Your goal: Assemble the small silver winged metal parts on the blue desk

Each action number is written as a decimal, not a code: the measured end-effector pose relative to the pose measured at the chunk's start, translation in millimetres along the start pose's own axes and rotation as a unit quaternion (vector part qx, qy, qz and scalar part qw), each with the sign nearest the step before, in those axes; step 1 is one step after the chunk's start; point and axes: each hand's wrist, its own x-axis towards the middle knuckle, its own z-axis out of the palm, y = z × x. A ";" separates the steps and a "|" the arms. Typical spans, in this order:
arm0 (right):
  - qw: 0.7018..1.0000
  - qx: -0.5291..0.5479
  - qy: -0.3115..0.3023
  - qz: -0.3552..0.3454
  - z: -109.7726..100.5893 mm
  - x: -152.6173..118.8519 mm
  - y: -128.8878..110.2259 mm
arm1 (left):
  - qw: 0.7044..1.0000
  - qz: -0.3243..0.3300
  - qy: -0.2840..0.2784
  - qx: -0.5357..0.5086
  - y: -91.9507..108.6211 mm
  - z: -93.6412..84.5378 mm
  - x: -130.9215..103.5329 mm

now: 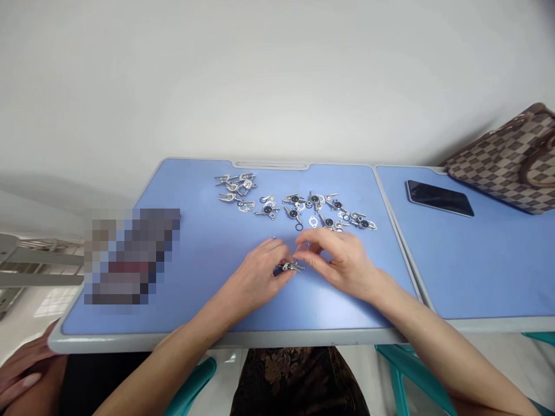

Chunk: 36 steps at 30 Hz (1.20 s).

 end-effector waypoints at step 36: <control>0.996 -0.030 -0.085 -0.011 -6.1 3.5 -8.4 | 1.000 0.013 0.005 -0.018 0.8 -0.2 2.1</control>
